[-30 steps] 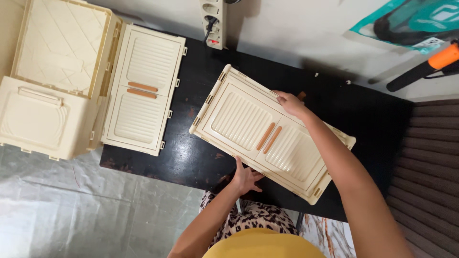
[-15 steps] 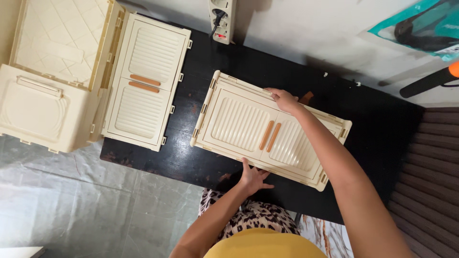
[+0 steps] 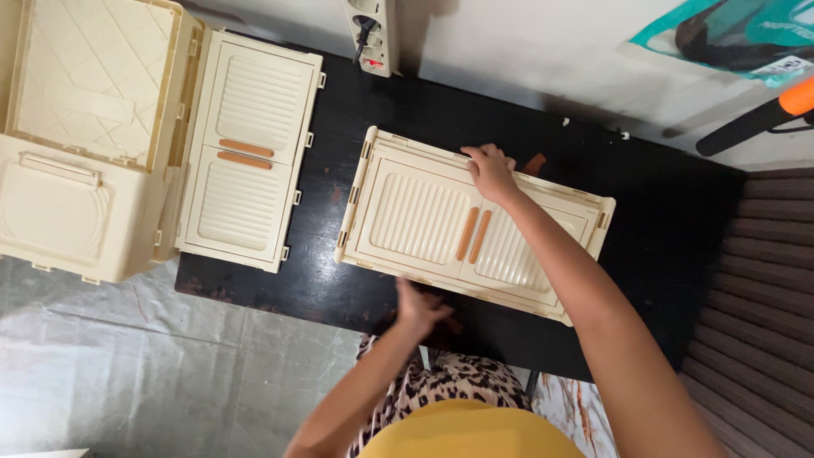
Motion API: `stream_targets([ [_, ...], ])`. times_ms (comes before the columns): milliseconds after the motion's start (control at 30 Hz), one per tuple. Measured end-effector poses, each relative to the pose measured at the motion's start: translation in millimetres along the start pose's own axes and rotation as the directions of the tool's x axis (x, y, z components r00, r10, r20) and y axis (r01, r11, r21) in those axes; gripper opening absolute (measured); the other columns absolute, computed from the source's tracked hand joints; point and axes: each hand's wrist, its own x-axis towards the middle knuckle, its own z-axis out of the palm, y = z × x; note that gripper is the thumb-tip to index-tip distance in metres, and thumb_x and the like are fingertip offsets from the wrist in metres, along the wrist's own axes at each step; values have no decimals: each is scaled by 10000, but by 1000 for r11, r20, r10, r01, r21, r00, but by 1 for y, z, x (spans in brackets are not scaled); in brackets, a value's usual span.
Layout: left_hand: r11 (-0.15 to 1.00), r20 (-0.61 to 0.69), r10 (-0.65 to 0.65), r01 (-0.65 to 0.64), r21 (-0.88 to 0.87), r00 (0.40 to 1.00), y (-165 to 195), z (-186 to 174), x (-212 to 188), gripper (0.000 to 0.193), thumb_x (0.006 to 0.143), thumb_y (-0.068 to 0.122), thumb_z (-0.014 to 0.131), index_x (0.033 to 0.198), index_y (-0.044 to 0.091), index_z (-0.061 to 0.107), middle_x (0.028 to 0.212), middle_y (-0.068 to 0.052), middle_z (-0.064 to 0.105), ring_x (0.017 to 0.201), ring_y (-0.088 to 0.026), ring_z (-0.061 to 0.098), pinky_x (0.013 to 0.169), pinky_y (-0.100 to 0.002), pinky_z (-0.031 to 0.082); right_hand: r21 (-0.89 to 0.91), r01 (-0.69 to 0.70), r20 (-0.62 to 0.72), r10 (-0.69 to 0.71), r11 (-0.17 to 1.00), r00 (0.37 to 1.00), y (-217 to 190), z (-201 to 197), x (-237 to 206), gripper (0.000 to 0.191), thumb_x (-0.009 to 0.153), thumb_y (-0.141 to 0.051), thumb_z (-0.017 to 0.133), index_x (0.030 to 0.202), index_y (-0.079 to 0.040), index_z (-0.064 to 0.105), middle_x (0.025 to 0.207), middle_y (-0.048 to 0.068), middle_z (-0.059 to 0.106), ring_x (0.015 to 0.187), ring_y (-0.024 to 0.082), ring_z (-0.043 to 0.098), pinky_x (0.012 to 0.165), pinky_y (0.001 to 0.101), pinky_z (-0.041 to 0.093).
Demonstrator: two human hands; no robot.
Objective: The person takes apart a small plastic storage cabinet on a black table, separating the side panels, louvered doors, drawer and base and laying the parts out. They then fit the panels back together, reattach the door assembly and press black feet onto the bottom of the rebuilt unit.
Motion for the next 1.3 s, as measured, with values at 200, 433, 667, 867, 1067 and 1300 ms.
stream_targets([
  [200, 528, -76, 801, -641, 557, 594, 103, -68, -12, 499, 1023, 329, 492, 1435, 59, 417, 1347, -137, 505, 1182, -285, 495, 998, -434, 443, -19, 203, -107, -204, 979, 973, -16, 1, -20, 254, 1025, -206, 587, 1252, -151, 688, 1255, 72, 589, 1208, 264, 536, 1031, 443, 353],
  [433, -94, 522, 763, -734, 673, 381, 180, -63, -32, 385, 937, 70, 637, 1321, 72, 619, 1244, -124, 649, 1125, -251, 638, 838, -355, 512, -67, 141, -44, -144, 988, 989, -40, 1, -21, 309, 1018, -255, 614, 1248, -55, 668, 1250, 129, 569, 1180, 299, 544, 1016, 475, 401],
  [667, -108, 517, 668, -617, 780, 536, 195, -37, -41, 582, 931, 103, 692, 1490, 141, 538, 1145, -195, 730, 970, -316, 724, 865, -377, 554, -31, 37, -16, -38, 999, 999, -58, -3, -13, 369, 1000, -365, 659, 1150, -28, 666, 1194, 155, 590, 1114, 319, 581, 987, 458, 457],
  [867, -115, 604, 612, -699, 706, 509, 205, -29, -57, 586, 930, 192, 678, 1481, 102, 498, 1301, -216, 648, 1146, -334, 671, 943, -380, 535, 129, -92, 89, 81, 987, 993, -61, -15, -21, 411, 1016, -423, 627, 1064, -15, 611, 947, 162, 700, 877, 297, 697, 823, 415, 535],
  [1067, -298, 711, 622, -740, 602, 328, 217, -15, -43, 444, 1094, 322, 510, 1410, 23, 600, 1531, -321, 451, 1434, -441, 435, 1173, -437, 372, 141, -87, 58, 80, 986, 995, -60, -21, -42, 384, 1033, -407, 601, 1074, -25, 607, 869, 166, 714, 811, 294, 709, 780, 407, 538],
  [1300, 119, 619, 537, -778, 617, 573, 217, -4, -33, 481, 1074, 355, 485, 1368, -15, 575, 1541, -216, 435, 1433, -318, 406, 1178, -394, 317, 30, 40, 49, -42, 999, 998, -64, -21, -58, 405, 1019, -382, 609, 1171, -7, 597, 1000, 198, 723, 904, 342, 711, 829, 431, 541],
])
